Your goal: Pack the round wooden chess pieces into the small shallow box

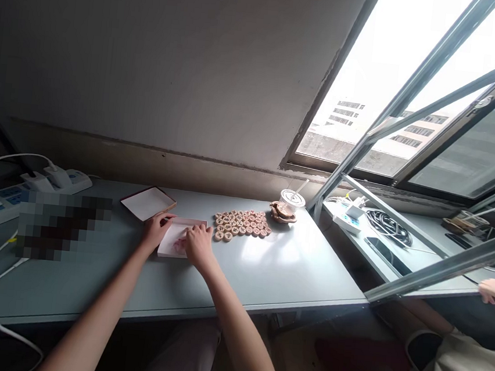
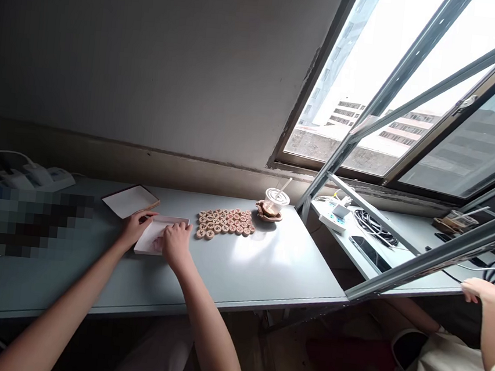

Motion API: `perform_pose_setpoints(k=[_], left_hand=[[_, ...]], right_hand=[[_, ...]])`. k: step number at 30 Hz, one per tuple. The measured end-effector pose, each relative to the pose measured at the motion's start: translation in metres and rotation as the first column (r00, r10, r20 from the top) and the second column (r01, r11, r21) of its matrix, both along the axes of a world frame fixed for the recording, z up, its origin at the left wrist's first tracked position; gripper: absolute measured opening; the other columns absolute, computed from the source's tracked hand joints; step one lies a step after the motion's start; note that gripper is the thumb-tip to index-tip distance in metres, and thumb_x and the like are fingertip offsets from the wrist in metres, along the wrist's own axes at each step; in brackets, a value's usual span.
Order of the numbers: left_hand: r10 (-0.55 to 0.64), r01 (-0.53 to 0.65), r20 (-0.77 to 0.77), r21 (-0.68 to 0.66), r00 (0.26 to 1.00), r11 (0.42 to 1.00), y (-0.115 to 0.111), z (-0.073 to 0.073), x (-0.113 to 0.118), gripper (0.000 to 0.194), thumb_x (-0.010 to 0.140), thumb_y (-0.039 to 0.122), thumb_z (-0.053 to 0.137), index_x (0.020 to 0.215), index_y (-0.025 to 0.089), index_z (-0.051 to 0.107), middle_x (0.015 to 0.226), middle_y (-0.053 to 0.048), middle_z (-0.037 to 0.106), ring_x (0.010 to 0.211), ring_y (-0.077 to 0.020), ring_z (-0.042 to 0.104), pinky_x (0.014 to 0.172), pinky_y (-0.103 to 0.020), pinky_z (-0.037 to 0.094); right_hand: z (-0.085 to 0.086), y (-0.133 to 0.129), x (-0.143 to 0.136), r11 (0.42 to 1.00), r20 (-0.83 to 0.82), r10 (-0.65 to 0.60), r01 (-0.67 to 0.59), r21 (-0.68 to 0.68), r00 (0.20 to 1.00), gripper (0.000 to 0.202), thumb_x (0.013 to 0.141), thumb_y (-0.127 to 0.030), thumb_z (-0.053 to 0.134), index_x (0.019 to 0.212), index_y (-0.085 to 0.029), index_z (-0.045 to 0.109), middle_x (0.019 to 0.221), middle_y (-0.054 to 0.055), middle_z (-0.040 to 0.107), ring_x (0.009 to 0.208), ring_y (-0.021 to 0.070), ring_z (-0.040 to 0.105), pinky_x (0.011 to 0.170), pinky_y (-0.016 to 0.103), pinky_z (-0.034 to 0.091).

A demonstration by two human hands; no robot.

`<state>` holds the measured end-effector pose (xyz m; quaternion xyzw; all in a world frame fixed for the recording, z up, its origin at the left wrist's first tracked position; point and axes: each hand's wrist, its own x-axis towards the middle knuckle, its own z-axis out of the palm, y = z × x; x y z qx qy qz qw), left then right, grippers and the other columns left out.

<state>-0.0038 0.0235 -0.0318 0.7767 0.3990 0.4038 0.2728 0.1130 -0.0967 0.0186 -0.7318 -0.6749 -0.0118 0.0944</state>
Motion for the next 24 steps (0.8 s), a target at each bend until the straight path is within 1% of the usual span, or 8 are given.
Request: perform_pose_setpoints(k=[2, 4, 8, 10, 12, 16, 21, 24], left_hand=[[-0.002, 0.002, -0.012, 0.0, 1.0, 1.0, 0.0, 0.0, 0.0, 0.029, 0.077, 0.031, 0.043, 0.087, 0.017, 0.066, 0.094, -0.007, 0.068, 0.072, -0.0178, 0.06, 0.073, -0.031, 0.048], [-0.004, 0.004, -0.028, 0.001, 1.0, 1.0, 0.001, -0.001, 0.0, 0.029, 0.076, 0.032, 0.044, 0.088, 0.017, 0.066, 0.095, -0.007, 0.068, 0.071, -0.0176, 0.059, 0.073, -0.031, 0.048], [0.001, -0.001, -0.044, 0.0, 0.999, 1.0, 0.004, -0.003, -0.001, 0.031, 0.076, 0.035, 0.044, 0.089, 0.018, 0.066, 0.096, -0.007, 0.067, 0.073, -0.0183, 0.06, 0.074, -0.031, 0.048], [0.0, 0.0, -0.052, 0.005, 0.999, 1.0, 0.005, -0.004, -0.001, 0.032, 0.076, 0.037, 0.044, 0.089, 0.018, 0.067, 0.097, -0.007, 0.067, 0.074, -0.0188, 0.06, 0.075, -0.031, 0.048], [0.003, -0.002, -0.054, 0.021, 0.999, 1.0, 0.005, -0.003, -0.001, 0.033, 0.076, 0.038, 0.043, 0.088, 0.019, 0.067, 0.097, -0.007, 0.066, 0.08, -0.0202, 0.06, 0.077, -0.032, 0.048], [0.041, -0.04, -0.004, 0.07, 0.999, 0.997, 0.004, 0.0, 0.001, 0.036, 0.079, 0.039, 0.039, 0.089, 0.019, 0.067, 0.099, -0.008, 0.061, 0.092, -0.022, 0.058, 0.083, -0.033, 0.047], [0.085, -0.088, 0.031, 0.095, 0.996, 0.992, -0.002, 0.008, -0.002, 0.035, 0.081, 0.035, 0.04, 0.093, 0.016, 0.066, 0.098, -0.008, 0.058, 0.092, -0.0204, 0.055, 0.077, -0.03, 0.049], [0.139, -0.143, 0.038, 0.105, 0.99, 0.984, -0.006, 0.012, -0.004, 0.031, 0.08, 0.033, 0.041, 0.092, 0.016, 0.065, 0.097, -0.007, 0.057, 0.088, -0.0189, 0.055, 0.069, -0.026, 0.048]], right_hand=[[0.002, -0.003, 0.003, 1.0, -0.079, -0.006, 0.008, 0.024, 0.997, 0.016, 0.083, -0.016, 0.053, 0.094, -0.017, 0.064, 0.09, 0.009, 0.063, 0.09, 0.0239, 0.049, 0.08, 0.04, 0.033], [0.007, -0.013, 0.01, 0.989, -0.177, -0.012, 0.038, 0.141, 0.984, 0.013, 0.086, -0.025, 0.054, 0.091, -0.021, 0.064, 0.093, 0.006, 0.062, 0.093, 0.0226, 0.048, 0.083, 0.039, 0.032], [0.017, -0.051, 0.041, 0.899, -0.47, -0.051, 0.246, 0.363, 0.881, 0.021, 0.088, -0.04, 0.05, 0.092, -0.024, 0.063, 0.104, 0.003, 0.06, 0.098, 0.0197, 0.049, 0.085, 0.035, 0.033], [0.015, -0.075, 0.062, 0.873, -0.584, -0.086, 0.344, 0.346, 0.807, 0.023, 0.089, -0.039, 0.046, 0.092, -0.021, 0.061, 0.098, 0.004, 0.062, 0.091, 0.0188, 0.053, 0.08, 0.032, 0.036], [0.006, -0.1, 0.083, 0.865, -0.614, -0.161, 0.41, 0.29, 0.773, 0.024, 0.09, -0.037, 0.044, 0.092, -0.019, 0.06, 0.091, 0.004, 0.063, 0.084, 0.0189, 0.055, 0.077, 0.031, 0.038], [-0.021, -0.135, 0.106, 0.787, -0.58, -0.326, 0.554, 0.271, 0.747, 0.028, 0.087, -0.037, 0.046, 0.108, -0.02, 0.055, 0.104, 0.008, 0.061, 0.099, 0.0228, 0.053, 0.083, 0.035, 0.037], [-0.034, -0.143, 0.111, 0.699, -0.715, -0.32, 0.664, 0.264, 0.621, 0.032, 0.088, -0.037, 0.042, 0.113, -0.02, 0.053, 0.113, 0.01, 0.056, 0.103, 0.023, 0.051, 0.087, 0.037, 0.038], [-0.03, -0.143, 0.111, 0.697, -0.765, -0.276, 0.669, 0.258, 0.582, 0.028, 0.088, -0.033, 0.04, 0.109, -0.021, 0.053, 0.112, 0.009, 0.055, 0.102, 0.0218, 0.05, 0.087, 0.035, 0.039]])
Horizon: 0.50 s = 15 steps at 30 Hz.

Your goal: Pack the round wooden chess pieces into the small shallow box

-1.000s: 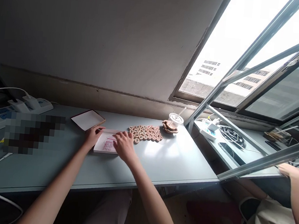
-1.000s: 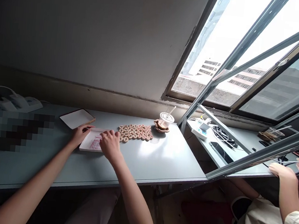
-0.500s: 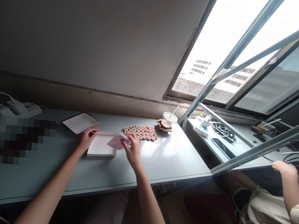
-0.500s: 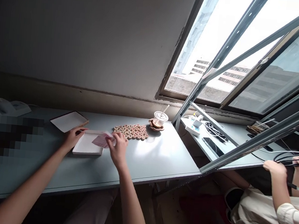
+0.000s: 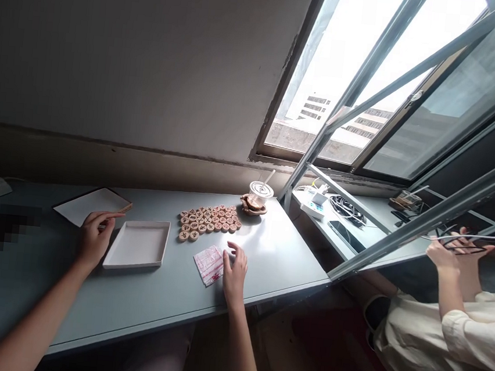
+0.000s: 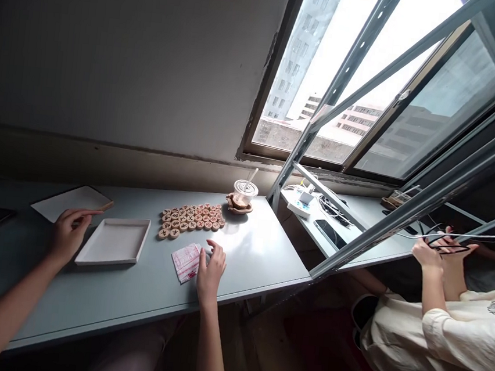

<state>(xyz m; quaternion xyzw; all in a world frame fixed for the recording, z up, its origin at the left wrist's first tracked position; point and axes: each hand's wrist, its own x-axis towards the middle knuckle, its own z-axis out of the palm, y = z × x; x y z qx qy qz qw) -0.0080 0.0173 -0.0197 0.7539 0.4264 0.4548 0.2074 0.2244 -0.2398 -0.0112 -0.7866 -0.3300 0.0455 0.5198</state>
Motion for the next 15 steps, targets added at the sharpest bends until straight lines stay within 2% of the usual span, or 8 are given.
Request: perform_pose_setpoints(k=[3, 7, 10, 15], left_hand=[[0.024, -0.024, -0.002, 0.022, 1.0, 0.999, -0.0004, 0.001, -0.0006, 0.029, 0.079, 0.03, 0.042, 0.088, 0.016, 0.065, 0.096, -0.006, 0.057, 0.084, -0.0181, 0.056, 0.067, -0.026, 0.047], [0.035, -0.034, -0.01, 0.036, 0.999, 0.999, 0.0032, -0.001, -0.0002, 0.026, 0.076, 0.028, 0.043, 0.083, 0.018, 0.065, 0.093, -0.005, 0.058, 0.084, -0.0193, 0.057, 0.067, -0.027, 0.048], [0.047, -0.047, 0.004, -0.001, 0.999, 0.999, 0.0037, -0.0004, 0.0008, 0.024, 0.075, 0.028, 0.043, 0.082, 0.019, 0.065, 0.094, -0.005, 0.059, 0.083, -0.0197, 0.058, 0.069, -0.028, 0.048], [0.073, -0.073, 0.002, -0.067, 0.997, 0.995, 0.0015, 0.0034, 0.0025, 0.024, 0.074, 0.03, 0.043, 0.081, 0.02, 0.064, 0.094, -0.004, 0.059, 0.082, -0.0201, 0.058, 0.072, -0.03, 0.048]], right_hand=[[0.0021, -0.004, 0.002, 0.996, -0.035, -0.008, 0.01, 0.083, 0.999, 0.026, 0.083, -0.022, 0.04, 0.105, -0.021, 0.054, 0.106, 0.008, 0.054, 0.093, 0.0198, 0.05, 0.08, 0.032, 0.042], [-0.0002, -0.0095, 0.006, 0.987, -0.104, -0.08, 0.094, 0.132, 0.991, 0.037, 0.064, -0.006, 0.036, 0.092, -0.02, 0.056, 0.086, 0.004, 0.047, 0.073, 0.0169, 0.047, 0.067, 0.028, 0.042], [-0.0009, -0.0095, 0.0077, 0.988, -0.135, -0.055, 0.074, 0.135, 0.989, 0.04, 0.057, -0.005, 0.034, 0.085, -0.021, 0.057, 0.081, 0.003, 0.043, 0.068, 0.0164, 0.044, 0.062, 0.026, 0.04], [-0.0004, -0.0079, 0.0076, 0.986, -0.184, 0.016, 0.015, 0.166, 0.983, 0.038, 0.056, -0.005, 0.033, 0.081, -0.021, 0.057, 0.083, 0.004, 0.045, 0.07, 0.0167, 0.044, 0.059, 0.026, 0.039]])
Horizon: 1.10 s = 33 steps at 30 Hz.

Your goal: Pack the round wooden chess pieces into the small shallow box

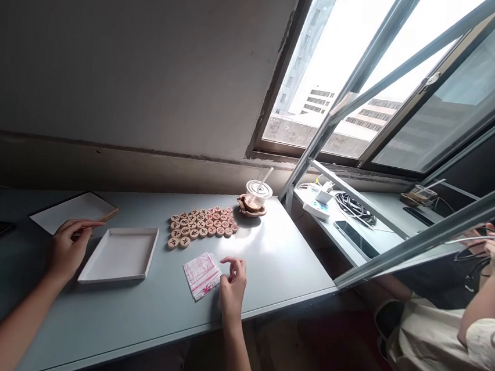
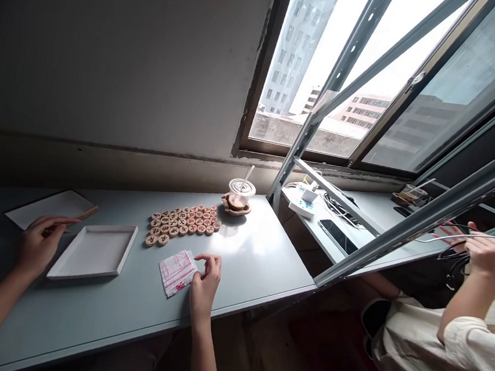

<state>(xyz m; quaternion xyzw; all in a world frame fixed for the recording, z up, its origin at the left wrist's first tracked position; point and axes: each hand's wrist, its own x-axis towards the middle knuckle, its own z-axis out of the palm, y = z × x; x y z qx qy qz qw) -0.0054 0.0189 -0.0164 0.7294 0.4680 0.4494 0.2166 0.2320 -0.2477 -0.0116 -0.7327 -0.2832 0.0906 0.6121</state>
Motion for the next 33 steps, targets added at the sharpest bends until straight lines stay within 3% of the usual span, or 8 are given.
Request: perform_pose_setpoints(k=[5, 15, 20, 33], left_hand=[[-0.003, 0.003, -0.014, -0.02, 1.0, 1.0, 0.002, -0.002, 0.0, 0.024, 0.074, 0.03, 0.043, 0.083, 0.021, 0.063, 0.097, -0.003, 0.06, 0.076, -0.018, 0.058, 0.07, -0.031, 0.049], [-0.039, 0.038, -0.044, -0.017, 0.998, 0.999, -0.01, 0.007, 0.003, 0.025, 0.078, 0.029, 0.038, 0.085, 0.024, 0.062, 0.099, -0.002, 0.058, 0.079, -0.0195, 0.058, 0.066, -0.034, 0.044], [0.012, -0.013, -0.042, -0.043, 0.999, 0.999, -0.002, 0.002, 0.001, 0.024, 0.073, 0.032, 0.043, 0.081, 0.023, 0.063, 0.095, -0.002, 0.061, 0.073, -0.0189, 0.058, 0.062, -0.03, 0.046], [-0.022, 0.023, -0.052, 0.011, 0.998, 1.0, 0.008, -0.008, -0.002, 0.024, 0.073, 0.028, 0.043, 0.08, 0.023, 0.065, 0.093, -0.001, 0.061, 0.079, -0.0191, 0.058, 0.069, -0.029, 0.047]], right_hand=[[-0.001, -0.001, 0.001, 0.999, -0.008, 0.029, -0.028, 0.021, 1.0, 0.038, 0.056, -0.004, 0.033, 0.081, -0.021, 0.057, 0.084, 0.004, 0.046, 0.072, 0.0165, 0.046, 0.063, 0.026, 0.04], [0.002, -0.002, 0.002, 0.998, -0.085, 0.049, -0.044, 0.052, 0.995, 0.029, 0.062, -0.008, 0.036, 0.078, -0.02, 0.057, 0.085, 0.003, 0.045, 0.058, 0.0118, 0.041, 0.053, 0.023, 0.038], [0.003, -0.002, 0.001, 0.997, -0.093, 0.049, -0.043, 0.069, 0.994, 0.029, 0.061, -0.008, 0.037, 0.077, -0.02, 0.058, 0.085, 0.003, 0.045, 0.06, 0.0123, 0.041, 0.053, 0.024, 0.038], [0.001, -0.001, 0.001, 0.998, -0.081, 0.048, -0.043, 0.053, 0.996, 0.03, 0.062, -0.008, 0.035, 0.078, -0.02, 0.057, 0.087, 0.003, 0.044, 0.062, 0.0125, 0.041, 0.054, 0.023, 0.038]])
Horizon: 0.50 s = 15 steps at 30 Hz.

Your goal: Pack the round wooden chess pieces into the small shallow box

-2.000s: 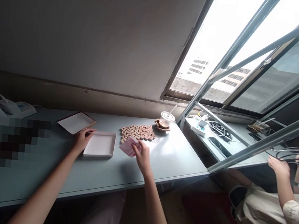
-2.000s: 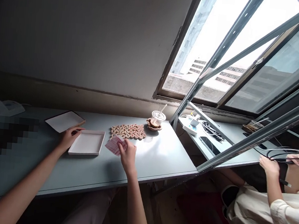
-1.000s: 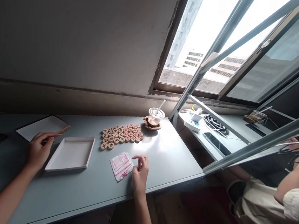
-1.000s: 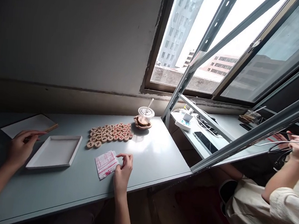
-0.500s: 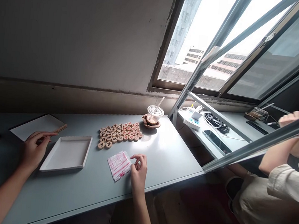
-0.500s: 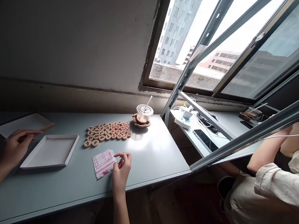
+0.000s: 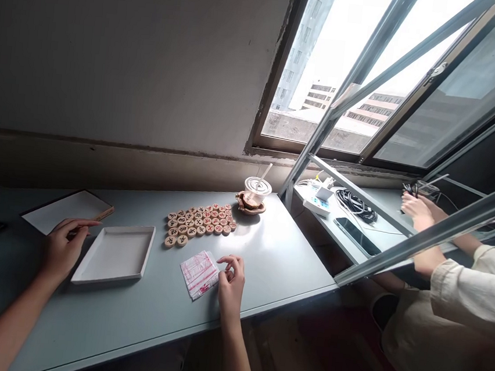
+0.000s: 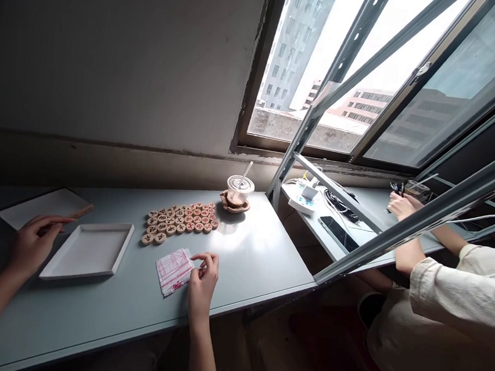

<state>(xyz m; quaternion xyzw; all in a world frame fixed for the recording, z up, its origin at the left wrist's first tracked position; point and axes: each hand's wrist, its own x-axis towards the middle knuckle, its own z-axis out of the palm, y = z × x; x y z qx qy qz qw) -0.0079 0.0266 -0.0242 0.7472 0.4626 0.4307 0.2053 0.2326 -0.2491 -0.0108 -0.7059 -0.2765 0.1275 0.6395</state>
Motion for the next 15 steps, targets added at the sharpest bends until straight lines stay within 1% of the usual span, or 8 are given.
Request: perform_pose_setpoints(k=[9, 15], left_hand=[[-0.013, 0.013, 0.0, -0.028, 1.0, 1.0, -0.0052, 0.0052, 0.0016, 0.025, 0.074, 0.028, 0.042, 0.082, 0.021, 0.065, 0.095, -0.003, 0.061, 0.08, -0.0185, 0.057, 0.068, -0.027, 0.047], [-0.04, 0.04, 0.016, -0.034, 0.999, 0.999, -0.0061, 0.006, 0.0012, 0.024, 0.075, 0.029, 0.042, 0.082, 0.02, 0.064, 0.095, -0.004, 0.06, 0.085, -0.0189, 0.057, 0.068, -0.027, 0.047]], right_hand=[[0.0026, 0.0011, -0.0005, 1.0, -0.032, 0.012, -0.012, 0.015, 0.999, 0.029, 0.06, -0.008, 0.036, 0.076, -0.019, 0.058, 0.088, 0.004, 0.044, 0.064, 0.0122, 0.042, 0.05, 0.022, 0.035], [0.0017, 0.0005, -0.0013, 1.0, -0.025, 0.013, -0.012, 0.005, 1.0, 0.029, 0.064, -0.009, 0.035, 0.078, -0.019, 0.058, 0.09, 0.003, 0.046, 0.07, 0.0132, 0.043, 0.056, 0.023, 0.035]])
